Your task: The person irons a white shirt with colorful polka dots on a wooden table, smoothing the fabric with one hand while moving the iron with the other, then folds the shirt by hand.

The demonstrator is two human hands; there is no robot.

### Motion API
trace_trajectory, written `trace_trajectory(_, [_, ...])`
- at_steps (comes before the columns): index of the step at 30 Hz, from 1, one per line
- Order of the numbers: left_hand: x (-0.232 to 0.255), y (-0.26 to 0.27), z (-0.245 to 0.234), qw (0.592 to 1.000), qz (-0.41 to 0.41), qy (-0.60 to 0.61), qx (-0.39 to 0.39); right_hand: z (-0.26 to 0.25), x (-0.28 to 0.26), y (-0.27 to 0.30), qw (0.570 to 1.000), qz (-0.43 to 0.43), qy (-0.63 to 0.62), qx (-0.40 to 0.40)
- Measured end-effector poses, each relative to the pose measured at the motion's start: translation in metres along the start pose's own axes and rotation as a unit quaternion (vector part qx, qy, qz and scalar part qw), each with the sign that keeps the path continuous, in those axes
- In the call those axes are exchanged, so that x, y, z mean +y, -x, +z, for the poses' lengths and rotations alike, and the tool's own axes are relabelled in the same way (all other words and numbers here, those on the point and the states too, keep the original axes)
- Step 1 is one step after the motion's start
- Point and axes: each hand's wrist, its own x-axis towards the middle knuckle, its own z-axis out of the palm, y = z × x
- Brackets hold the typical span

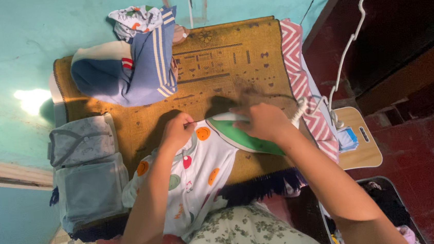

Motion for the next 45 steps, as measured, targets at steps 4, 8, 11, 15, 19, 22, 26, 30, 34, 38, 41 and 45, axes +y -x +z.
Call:
trace_trajectory(4, [-0.01, -0.001, 0.004, 0.999, 0.008, 0.041, 0.01, 0.005, -0.002, 0.005, 0.998, -0.03, -0.033, 0.038])
trace_trajectory(8, [-0.013, -0.004, 0.001, 0.999, 0.0, 0.039, 0.022, 0.009, -0.005, 0.027, 1.0, 0.019, -0.004, 0.022])
trace_trajectory(11, [-0.008, 0.003, 0.003, 0.999, -0.011, 0.048, 0.018, 0.016, -0.008, 0.025, 0.995, 0.082, 0.032, 0.036])
trace_trajectory(15, [0.0, 0.009, 0.01, 0.997, 0.026, 0.039, 0.055, 0.018, -0.001, -0.002, 0.988, 0.089, 0.018, 0.124])
trace_trajectory(19, [0.001, 0.012, 0.011, 0.995, 0.062, -0.001, 0.074, 0.023, 0.008, -0.007, 0.989, 0.071, 0.016, 0.132])
trace_trajectory(22, [0.005, 0.013, 0.01, 0.995, 0.054, 0.038, 0.074, 0.023, 0.007, 0.002, 0.99, 0.073, 0.015, 0.117])
trace_trajectory(26, [0.009, 0.011, 0.008, 0.997, 0.021, 0.039, 0.061, 0.019, 0.004, 0.0, 0.987, 0.12, 0.008, 0.107])
trace_trajectory(30, [0.009, 0.011, 0.011, 0.997, 0.024, 0.021, 0.071, 0.016, 0.012, -0.019, 0.988, 0.115, 0.029, 0.099])
trace_trajectory(34, [0.017, 0.014, 0.014, 0.994, 0.064, -0.029, 0.084, 0.017, 0.02, -0.005, 0.99, 0.08, 0.032, 0.109])
trace_trajectory(38, [0.035, 0.018, 0.02, 0.984, 0.01, -0.161, 0.08, 0.004, 0.039, -0.002, 0.985, 0.031, 0.033, 0.165])
trace_trajectory(41, [0.043, 0.02, 0.023, 0.972, -0.011, -0.223, 0.069, -0.009, 0.061, -0.025, 0.985, 0.166, 0.043, 0.005])
trace_trajectory(45, [0.069, 0.039, 0.015, 0.987, -0.01, -0.159, -0.001, 0.01, 0.073, -0.043, 0.968, -0.023, 0.143, 0.206])
